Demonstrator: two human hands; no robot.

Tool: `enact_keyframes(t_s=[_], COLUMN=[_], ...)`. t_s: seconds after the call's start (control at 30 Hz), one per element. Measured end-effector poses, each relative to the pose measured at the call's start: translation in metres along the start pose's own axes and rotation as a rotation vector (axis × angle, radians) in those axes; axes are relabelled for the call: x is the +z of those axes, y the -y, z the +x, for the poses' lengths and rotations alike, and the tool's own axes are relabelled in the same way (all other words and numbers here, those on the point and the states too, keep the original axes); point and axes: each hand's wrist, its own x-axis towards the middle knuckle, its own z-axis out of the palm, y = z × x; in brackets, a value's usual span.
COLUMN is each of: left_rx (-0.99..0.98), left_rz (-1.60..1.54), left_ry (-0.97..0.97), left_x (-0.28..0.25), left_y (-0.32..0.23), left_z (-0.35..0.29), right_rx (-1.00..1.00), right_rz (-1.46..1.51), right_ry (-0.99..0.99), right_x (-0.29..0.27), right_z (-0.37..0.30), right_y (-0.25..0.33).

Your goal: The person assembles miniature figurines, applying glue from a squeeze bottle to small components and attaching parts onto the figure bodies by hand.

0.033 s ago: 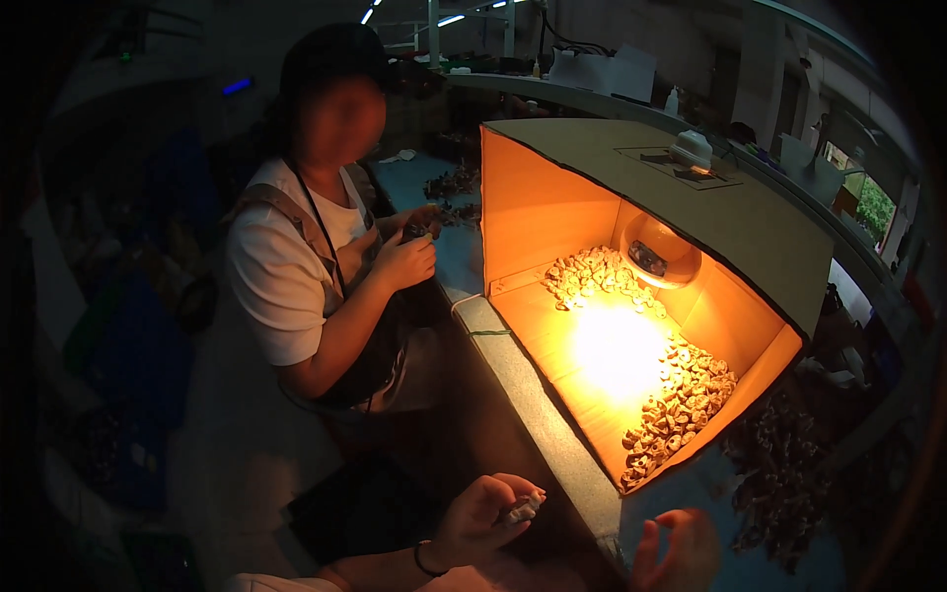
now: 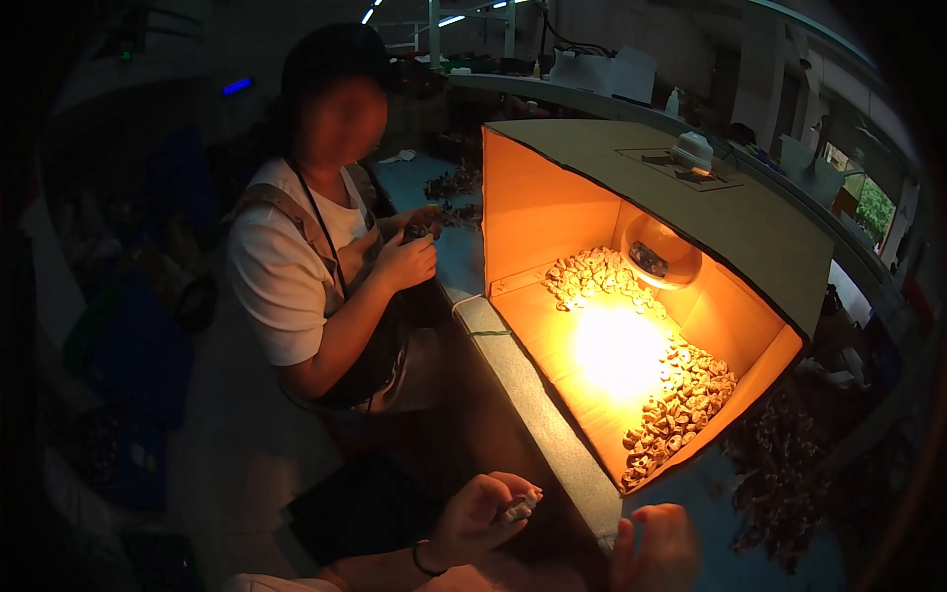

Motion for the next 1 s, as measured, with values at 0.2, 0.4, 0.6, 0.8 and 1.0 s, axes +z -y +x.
enact_keyframes(t_s=[0.2,0.4,0.6,0.8,1.0], left_rx=[0.041,0.04,0.039,0.049,0.043], left_rz=[0.097,0.1,0.061,0.092,0.099], left_ry=[-0.101,-0.125,-0.112,-0.089,-0.111], left_x=[-0.022,-0.032,-0.04,-0.044,-0.042], left_y=[-0.019,-0.035,-0.042,-0.034,-0.038], left_z=[-0.012,-0.015,-0.015,-0.017,-0.019], right_rx=[-0.001,0.515,0.584,0.448,0.479], right_rz=[-0.278,-0.645,-0.689,-0.617,-0.683], right_ry=[0.135,0.147,0.226,0.266,-0.133], right_x=[0.119,0.186,0.196,0.189,0.222], right_z=[0.084,0.151,0.155,0.162,0.163], right_y=[0.01,-0.059,-0.099,-0.075,-0.084])
